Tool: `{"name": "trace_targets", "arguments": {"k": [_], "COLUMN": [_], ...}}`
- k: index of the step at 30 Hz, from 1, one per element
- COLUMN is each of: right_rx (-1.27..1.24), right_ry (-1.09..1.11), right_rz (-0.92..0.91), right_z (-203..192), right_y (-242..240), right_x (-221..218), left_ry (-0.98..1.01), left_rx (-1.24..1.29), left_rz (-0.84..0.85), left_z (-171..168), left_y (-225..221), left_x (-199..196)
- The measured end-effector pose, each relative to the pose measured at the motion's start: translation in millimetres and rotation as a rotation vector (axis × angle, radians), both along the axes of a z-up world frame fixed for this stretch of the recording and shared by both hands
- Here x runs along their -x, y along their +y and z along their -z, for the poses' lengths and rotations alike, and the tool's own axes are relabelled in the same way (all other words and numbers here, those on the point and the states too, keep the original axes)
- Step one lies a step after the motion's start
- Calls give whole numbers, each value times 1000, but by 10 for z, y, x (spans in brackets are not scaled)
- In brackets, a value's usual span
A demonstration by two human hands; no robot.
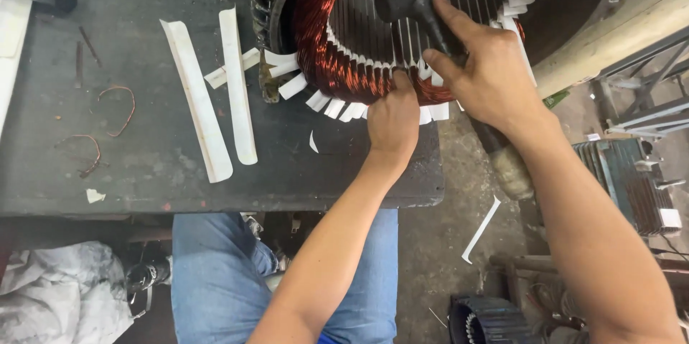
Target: The person is winding copper coils into a motor stator, inserting insulation strips and using a mallet to seat them.
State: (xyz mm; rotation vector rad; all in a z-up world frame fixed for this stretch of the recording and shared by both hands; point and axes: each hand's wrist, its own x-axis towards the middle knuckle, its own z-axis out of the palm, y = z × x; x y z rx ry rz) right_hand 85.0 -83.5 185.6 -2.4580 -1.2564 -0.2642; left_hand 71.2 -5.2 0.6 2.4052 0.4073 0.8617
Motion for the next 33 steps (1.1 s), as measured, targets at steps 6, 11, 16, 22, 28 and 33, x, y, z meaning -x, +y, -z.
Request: {"name": "trace_targets", "arguments": {"k": [6,11,16,22,28,33], "right_rx": [134,116,160,47,76,52], "right_ry": [34,-21,-4,-102,169,-9], "right_rz": [-16,10,-24,1,144,56], "right_z": [520,346,700,654,282,712], "right_y": [23,-15,-127,-91,14,-85], "right_x": [-272,-171,-437,-295,-98,-258], "left_ry": [24,44,-2,151,82,122], "left_rx": [84,-17,-47,146,60,191], "left_rz": [60,10,-72,99,36,99], "left_z": [-38,-131,48,-96,-43,-88], "left_y": [9,32,-32,45,38,22], "left_x": [20,123,-91,23,39,183]}}
